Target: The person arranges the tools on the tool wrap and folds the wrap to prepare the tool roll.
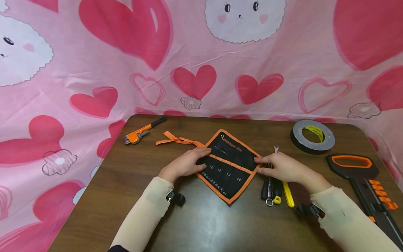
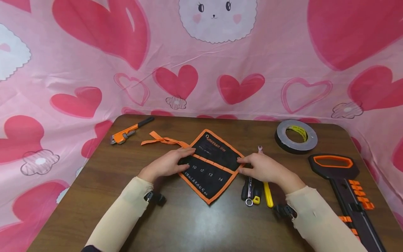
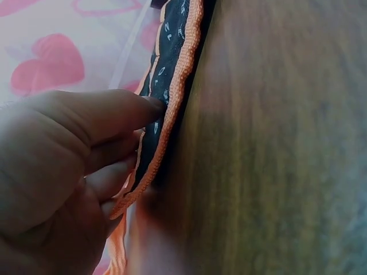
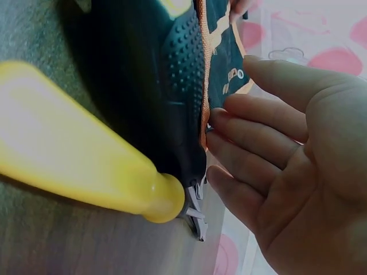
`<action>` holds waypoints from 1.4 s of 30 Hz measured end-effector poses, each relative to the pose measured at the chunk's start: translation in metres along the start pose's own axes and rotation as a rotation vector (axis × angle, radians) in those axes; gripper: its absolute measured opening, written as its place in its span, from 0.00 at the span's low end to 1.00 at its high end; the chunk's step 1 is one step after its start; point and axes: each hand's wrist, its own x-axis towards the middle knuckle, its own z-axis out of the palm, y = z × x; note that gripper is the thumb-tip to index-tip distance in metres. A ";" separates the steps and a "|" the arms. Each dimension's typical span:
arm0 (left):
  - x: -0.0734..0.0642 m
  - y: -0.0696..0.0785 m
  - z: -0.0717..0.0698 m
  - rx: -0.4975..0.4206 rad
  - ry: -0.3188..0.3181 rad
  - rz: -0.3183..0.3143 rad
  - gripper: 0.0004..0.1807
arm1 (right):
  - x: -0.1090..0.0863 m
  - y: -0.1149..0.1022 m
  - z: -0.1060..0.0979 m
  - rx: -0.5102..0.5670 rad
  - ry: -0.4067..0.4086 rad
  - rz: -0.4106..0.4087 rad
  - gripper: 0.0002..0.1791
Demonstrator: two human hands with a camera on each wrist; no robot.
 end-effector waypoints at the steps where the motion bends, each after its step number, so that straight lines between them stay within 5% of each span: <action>1: -0.001 0.004 -0.002 0.002 -0.002 -0.007 0.37 | -0.001 0.000 0.000 -0.005 0.001 0.002 0.28; 9: -0.004 0.005 -0.001 0.023 0.038 0.004 0.35 | -0.004 -0.003 0.001 -0.009 0.014 -0.013 0.27; 15: -0.026 0.012 0.003 -0.021 0.176 0.022 0.34 | -0.003 -0.002 0.000 -0.003 0.089 -0.038 0.29; 20: -0.047 0.027 0.008 -0.044 0.232 -0.055 0.35 | 0.008 -0.005 -0.005 -0.026 0.152 -0.074 0.32; 30: -0.058 0.048 0.031 0.027 0.199 -0.164 0.39 | 0.036 -0.004 -0.002 -0.001 0.034 -0.063 0.35; 42: -0.052 0.045 0.034 0.091 0.138 -0.183 0.42 | 0.040 -0.005 -0.002 -0.049 -0.017 -0.034 0.31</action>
